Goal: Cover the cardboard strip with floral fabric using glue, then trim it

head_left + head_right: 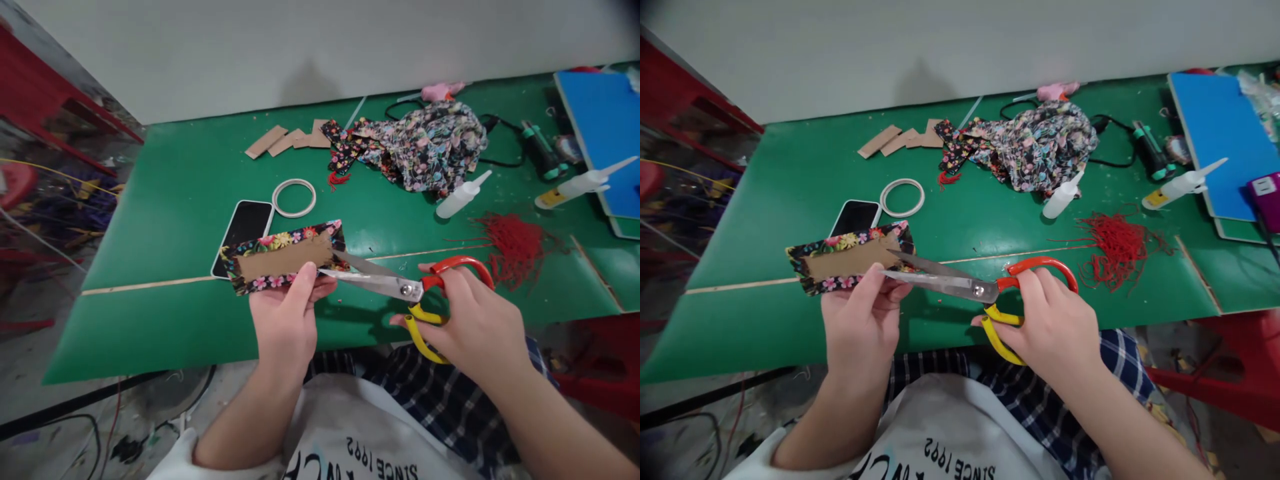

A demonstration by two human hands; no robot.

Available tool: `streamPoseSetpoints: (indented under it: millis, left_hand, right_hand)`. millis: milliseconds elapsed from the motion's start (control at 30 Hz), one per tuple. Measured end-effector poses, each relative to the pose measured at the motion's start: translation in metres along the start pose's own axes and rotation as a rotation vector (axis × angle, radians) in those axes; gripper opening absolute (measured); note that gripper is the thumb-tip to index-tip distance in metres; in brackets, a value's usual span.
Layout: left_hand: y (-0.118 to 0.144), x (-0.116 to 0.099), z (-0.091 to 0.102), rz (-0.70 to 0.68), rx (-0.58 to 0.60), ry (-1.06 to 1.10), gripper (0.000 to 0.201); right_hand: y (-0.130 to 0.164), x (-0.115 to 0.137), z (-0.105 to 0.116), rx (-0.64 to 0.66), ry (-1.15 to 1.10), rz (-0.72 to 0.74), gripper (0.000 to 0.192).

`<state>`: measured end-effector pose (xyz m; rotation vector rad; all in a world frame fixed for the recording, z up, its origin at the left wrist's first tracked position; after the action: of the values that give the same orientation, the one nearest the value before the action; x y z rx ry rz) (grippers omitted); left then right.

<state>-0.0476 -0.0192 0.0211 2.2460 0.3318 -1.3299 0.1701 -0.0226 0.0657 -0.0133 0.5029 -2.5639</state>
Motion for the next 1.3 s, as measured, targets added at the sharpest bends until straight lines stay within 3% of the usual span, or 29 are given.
streamPoseSetpoints:
  millis: [233, 533, 900, 1167, 1300]
  left_hand:
    - [0.009, -0.006, -0.002, 0.012, 0.026, 0.019, 0.022]
    - [0.01, -0.006, 0.001, 0.009, -0.014, -0.033, 0.018]
    - [0.009, -0.004, 0.0, 0.059, -0.022, -0.114, 0.015]
    - [0.009, -0.001, -0.003, 0.074, 0.013, -0.053, 0.009]
    - [0.009, -0.002, -0.001, 0.056, -0.015, -0.098, 0.008]
  right_hand:
    - [-0.001, -0.003, 0.01, -0.037, 0.087, 0.047, 0.044]
    - [-0.001, -0.009, 0.009, 0.009, 0.078, 0.053, 0.044]
    - [0.005, -0.017, 0.006, 0.07, 0.092, -0.015, 0.055]
    - [0.009, -0.021, 0.008, 0.047, 0.124, 0.009, 0.049]
    - [0.014, -0.029, 0.006, 0.048, 0.086, -0.072, 0.041]
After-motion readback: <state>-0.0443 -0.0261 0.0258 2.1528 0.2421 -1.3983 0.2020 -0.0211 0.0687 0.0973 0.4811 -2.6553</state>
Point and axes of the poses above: each hand's wrist, its own y-axis away from the middle knuckle, its own z-axis out of the back of the hand, x = y × z, the point moved 10 cm from there along -y, towards the middle knuckle, and after that the axes turned 9 degrees about z, right-handed, at the moved point
